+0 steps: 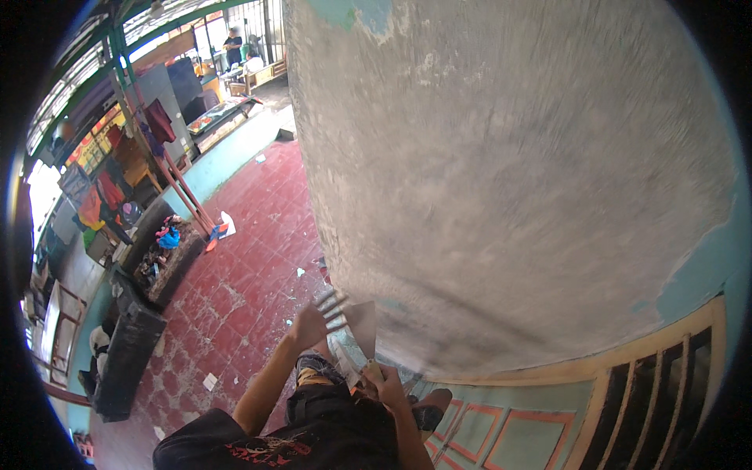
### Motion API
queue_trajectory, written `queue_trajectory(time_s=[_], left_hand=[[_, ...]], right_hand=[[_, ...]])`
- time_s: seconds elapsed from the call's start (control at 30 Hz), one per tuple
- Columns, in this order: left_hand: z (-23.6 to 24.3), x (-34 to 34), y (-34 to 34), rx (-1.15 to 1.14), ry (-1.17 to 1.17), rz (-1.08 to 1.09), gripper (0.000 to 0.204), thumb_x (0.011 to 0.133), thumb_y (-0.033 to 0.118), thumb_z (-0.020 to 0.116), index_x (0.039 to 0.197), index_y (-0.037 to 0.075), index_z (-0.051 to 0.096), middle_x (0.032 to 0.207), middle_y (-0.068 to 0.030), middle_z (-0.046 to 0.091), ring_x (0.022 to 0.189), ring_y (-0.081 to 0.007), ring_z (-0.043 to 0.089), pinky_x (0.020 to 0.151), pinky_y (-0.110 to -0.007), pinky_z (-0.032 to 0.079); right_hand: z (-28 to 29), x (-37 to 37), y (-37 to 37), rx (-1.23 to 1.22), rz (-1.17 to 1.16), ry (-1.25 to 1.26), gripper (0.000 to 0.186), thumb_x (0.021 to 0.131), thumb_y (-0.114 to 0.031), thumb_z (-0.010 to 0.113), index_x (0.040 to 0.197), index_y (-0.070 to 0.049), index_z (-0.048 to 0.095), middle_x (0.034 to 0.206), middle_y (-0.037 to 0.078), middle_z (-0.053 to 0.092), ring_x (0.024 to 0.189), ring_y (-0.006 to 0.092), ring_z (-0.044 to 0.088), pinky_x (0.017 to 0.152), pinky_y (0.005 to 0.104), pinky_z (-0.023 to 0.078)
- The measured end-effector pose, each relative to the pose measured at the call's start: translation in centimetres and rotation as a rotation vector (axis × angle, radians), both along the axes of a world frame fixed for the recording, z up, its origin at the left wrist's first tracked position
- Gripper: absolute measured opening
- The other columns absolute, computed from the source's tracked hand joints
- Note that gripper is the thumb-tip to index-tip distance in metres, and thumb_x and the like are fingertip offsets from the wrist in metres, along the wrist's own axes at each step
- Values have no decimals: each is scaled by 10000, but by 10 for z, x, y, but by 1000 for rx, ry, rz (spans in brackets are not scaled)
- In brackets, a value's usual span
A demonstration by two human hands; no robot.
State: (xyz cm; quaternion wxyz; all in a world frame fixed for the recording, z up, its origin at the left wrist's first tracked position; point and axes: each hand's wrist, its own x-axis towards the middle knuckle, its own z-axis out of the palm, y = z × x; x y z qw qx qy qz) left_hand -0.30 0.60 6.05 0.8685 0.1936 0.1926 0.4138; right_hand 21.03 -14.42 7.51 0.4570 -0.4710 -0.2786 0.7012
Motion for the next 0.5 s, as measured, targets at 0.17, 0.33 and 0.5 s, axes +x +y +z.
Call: queue_trajectory(time_s=[0.17, 0.33, 0.5], left_hand=[[21, 46, -47, 240, 436, -335, 541, 918, 138, 646, 1351, -98, 425, 1293, -186, 570, 1176, -267, 573, 1035, -393, 448], [16, 65, -54, 150, 530, -289, 452, 910, 202, 674, 1227, -99, 559, 1152, -166, 656, 1054, -222, 639, 931, -325, 510], [23, 57, -42, -25, 530, -187, 482, 884, 235, 711, 1167, -127, 567, 1132, -176, 647, 1031, -234, 640, 904, -330, 529]], right_hand=[[0, -3, 4, 1, 1, -35, 239, 958, -201, 601, 899, 31, 610, 635, 40, 558, 417, 74, 420, 367, 239, 278], [-6, -6, 5, 8, -17, -98, 267, 967, -226, 582, 900, 30, 617, 624, 56, 579, 411, 86, 455, 363, 249, 305], [-7, -3, 2, -46, 7, -91, 266, 966, -229, 584, 882, 21, 620, 645, 61, 596, 414, 85, 468, 369, 243, 326]])
